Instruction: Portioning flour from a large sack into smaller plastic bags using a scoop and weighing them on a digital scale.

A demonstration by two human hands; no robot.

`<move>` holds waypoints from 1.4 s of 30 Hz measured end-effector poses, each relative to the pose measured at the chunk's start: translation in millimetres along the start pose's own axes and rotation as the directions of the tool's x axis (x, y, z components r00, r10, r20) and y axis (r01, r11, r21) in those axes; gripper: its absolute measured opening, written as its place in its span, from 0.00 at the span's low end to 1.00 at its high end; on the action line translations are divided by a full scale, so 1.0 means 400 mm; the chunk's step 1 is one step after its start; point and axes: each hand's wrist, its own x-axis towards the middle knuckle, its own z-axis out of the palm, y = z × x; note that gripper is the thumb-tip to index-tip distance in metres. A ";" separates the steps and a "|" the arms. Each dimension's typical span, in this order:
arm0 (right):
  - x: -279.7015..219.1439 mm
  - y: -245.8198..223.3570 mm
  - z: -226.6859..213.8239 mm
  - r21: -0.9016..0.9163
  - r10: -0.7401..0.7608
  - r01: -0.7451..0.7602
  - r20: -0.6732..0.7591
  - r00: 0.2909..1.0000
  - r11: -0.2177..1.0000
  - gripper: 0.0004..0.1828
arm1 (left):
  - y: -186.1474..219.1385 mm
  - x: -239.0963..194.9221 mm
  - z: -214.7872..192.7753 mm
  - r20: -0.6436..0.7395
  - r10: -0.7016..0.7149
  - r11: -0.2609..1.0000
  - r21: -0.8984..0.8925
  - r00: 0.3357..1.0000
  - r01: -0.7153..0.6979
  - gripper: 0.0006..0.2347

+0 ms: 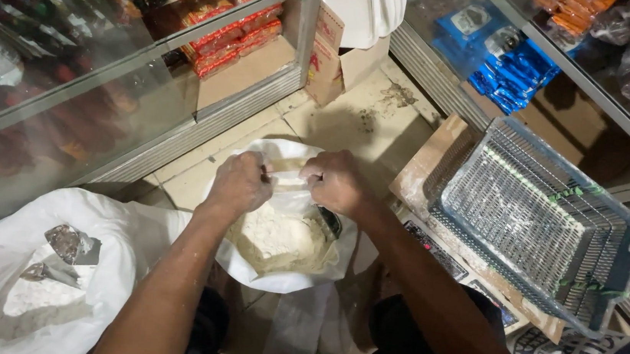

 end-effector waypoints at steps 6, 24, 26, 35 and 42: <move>-0.043 -0.017 -0.035 0.047 -0.258 0.261 -0.067 0.964 0.964 0.14 | 0.058 -0.007 0.011 -0.049 -0.037 0.987 -0.156 0.998 0.029 0.08; 0.033 -0.063 -0.071 0.036 0.475 -0.489 0.184 0.861 0.872 0.13 | 0.030 -0.012 -0.034 -0.038 -0.076 0.977 -0.204 0.996 0.067 0.07; 0.042 0.051 0.030 0.374 0.485 -0.547 0.253 0.837 0.749 0.15 | 0.036 -0.008 -0.033 -0.050 -0.067 0.976 -0.209 0.997 0.055 0.06; -0.019 0.047 0.143 0.949 0.491 -0.311 0.244 0.836 0.058 0.24 | 0.051 -0.038 -0.034 -0.061 -0.054 0.979 -0.202 0.997 0.041 0.04; 0.013 0.039 0.090 0.814 0.572 -0.476 0.227 0.788 0.333 0.36 | 0.090 -0.055 -0.075 -0.117 -0.063 0.973 -0.227 0.991 0.035 0.06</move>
